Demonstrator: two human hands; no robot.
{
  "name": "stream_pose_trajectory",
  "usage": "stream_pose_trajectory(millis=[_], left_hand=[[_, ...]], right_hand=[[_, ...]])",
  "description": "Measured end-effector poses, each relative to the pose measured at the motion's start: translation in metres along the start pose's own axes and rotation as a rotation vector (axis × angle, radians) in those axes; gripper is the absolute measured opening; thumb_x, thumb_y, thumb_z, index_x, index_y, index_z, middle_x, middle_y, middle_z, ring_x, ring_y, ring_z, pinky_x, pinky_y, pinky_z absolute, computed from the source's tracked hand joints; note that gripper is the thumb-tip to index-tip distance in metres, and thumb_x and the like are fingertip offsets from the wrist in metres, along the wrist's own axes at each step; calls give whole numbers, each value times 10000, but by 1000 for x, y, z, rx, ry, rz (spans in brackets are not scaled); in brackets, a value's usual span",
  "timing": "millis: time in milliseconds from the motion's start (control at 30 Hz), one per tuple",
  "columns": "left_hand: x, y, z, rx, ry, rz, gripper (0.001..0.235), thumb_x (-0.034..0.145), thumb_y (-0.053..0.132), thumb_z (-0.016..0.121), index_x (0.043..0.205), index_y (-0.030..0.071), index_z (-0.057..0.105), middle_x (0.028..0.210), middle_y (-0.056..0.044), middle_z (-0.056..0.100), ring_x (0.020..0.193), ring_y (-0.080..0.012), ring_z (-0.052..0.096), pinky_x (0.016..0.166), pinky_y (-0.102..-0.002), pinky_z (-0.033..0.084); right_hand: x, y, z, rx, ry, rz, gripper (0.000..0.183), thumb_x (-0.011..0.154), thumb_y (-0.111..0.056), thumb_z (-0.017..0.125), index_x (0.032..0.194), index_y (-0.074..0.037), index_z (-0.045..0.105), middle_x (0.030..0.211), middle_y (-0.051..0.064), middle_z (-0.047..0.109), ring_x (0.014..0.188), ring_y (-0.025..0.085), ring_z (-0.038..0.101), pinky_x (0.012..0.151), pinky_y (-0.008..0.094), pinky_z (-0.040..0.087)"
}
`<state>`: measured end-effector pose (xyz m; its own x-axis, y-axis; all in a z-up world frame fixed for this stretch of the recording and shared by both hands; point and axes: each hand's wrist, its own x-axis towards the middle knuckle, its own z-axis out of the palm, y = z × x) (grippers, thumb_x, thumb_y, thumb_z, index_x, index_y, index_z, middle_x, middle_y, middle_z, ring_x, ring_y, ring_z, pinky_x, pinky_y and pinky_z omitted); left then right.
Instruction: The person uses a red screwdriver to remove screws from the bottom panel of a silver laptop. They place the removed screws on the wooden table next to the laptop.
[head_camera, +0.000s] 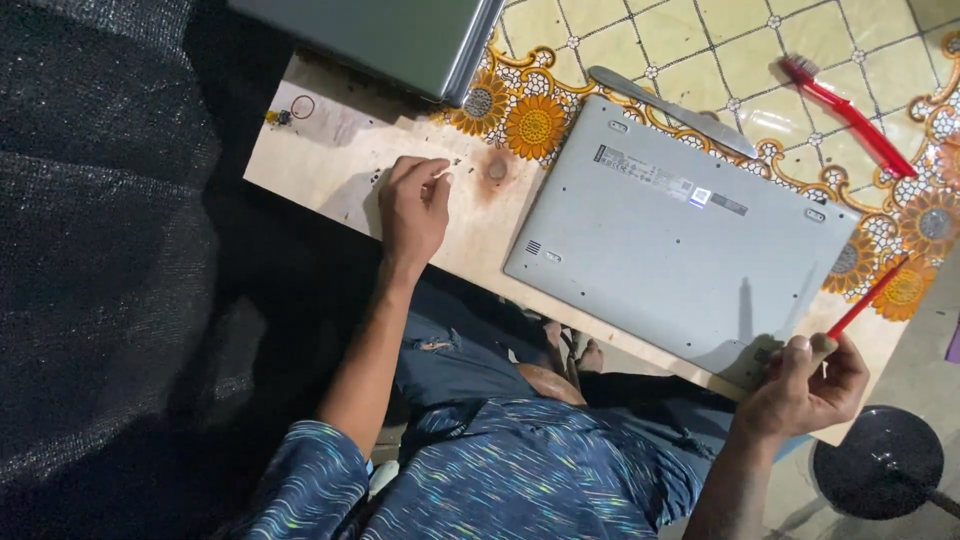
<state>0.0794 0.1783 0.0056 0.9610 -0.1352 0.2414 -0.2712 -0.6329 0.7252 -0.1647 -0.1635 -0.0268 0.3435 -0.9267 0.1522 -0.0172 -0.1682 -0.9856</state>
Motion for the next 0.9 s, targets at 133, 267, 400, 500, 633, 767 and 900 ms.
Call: stream_pose_trajectory(millis=[133, 267, 400, 500, 633, 767, 900], left_hand=[[11, -1, 4, 46, -40, -12, 211, 884, 29, 687, 1092, 1, 702, 969, -107, 607, 802, -228, 583, 608, -311, 564], [20, 6, -1, 193, -73, 65, 181, 886, 80, 703, 1061, 48, 739, 907, -68, 596, 814, -279, 573, 645, -407, 500], [23, 12, -5, 214, -83, 100, 149, 866, 48, 721, 1010, 47, 758, 878, -56, 616, 780, -252, 609, 626, -386, 507], [27, 12, -2, 180, -100, 62, 97, 852, 30, 712, 938, 50, 751, 878, -54, 633, 726, -248, 643, 596, -387, 511], [21, 11, 5, 199, -91, 67, 53, 863, 24, 686, 876, 75, 680, 913, -60, 606, 772, -263, 617, 640, -395, 503], [8, 12, 13, 425, -58, 161, 117, 909, 8, 600, 967, 88, 539, 979, -102, 519, 873, -283, 523, 671, -375, 489], [-11, 8, 14, 431, -26, 219, 88, 972, 12, 521, 945, 95, 505, 945, -76, 480, 822, -259, 475, 743, -373, 414]], right_hand=[[2, 11, -8, -3, -18, -6, 203, 954, -29, 691, 1123, -53, 580, 1009, 62, 565, 678, 80, 457, 553, 224, 403], [2, 12, -9, 6, -56, -27, 212, 968, 1, 657, 1151, -34, 556, 1037, 81, 540, 915, 122, 538, 723, 242, 482], [0, 1, -4, -66, -49, -46, 204, 972, -1, 653, 1150, -35, 559, 1039, 73, 556, 769, 109, 513, 622, 239, 469], [1, 5, -5, -31, -62, -74, 218, 969, 34, 646, 1158, -24, 554, 1052, 90, 556, 905, 136, 554, 706, 241, 496], [1, 6, -4, -12, -45, -78, 225, 946, 53, 631, 1146, -19, 557, 1053, 94, 553, 979, 145, 568, 826, 252, 522], [-1, -4, -2, -37, -47, -34, 208, 971, 14, 644, 1150, -38, 552, 1029, 70, 564, 762, 103, 510, 602, 227, 454], [1, 6, -7, 8, -48, -39, 221, 970, 38, 648, 1156, -35, 552, 1065, 82, 570, 984, 123, 584, 769, 233, 533]])
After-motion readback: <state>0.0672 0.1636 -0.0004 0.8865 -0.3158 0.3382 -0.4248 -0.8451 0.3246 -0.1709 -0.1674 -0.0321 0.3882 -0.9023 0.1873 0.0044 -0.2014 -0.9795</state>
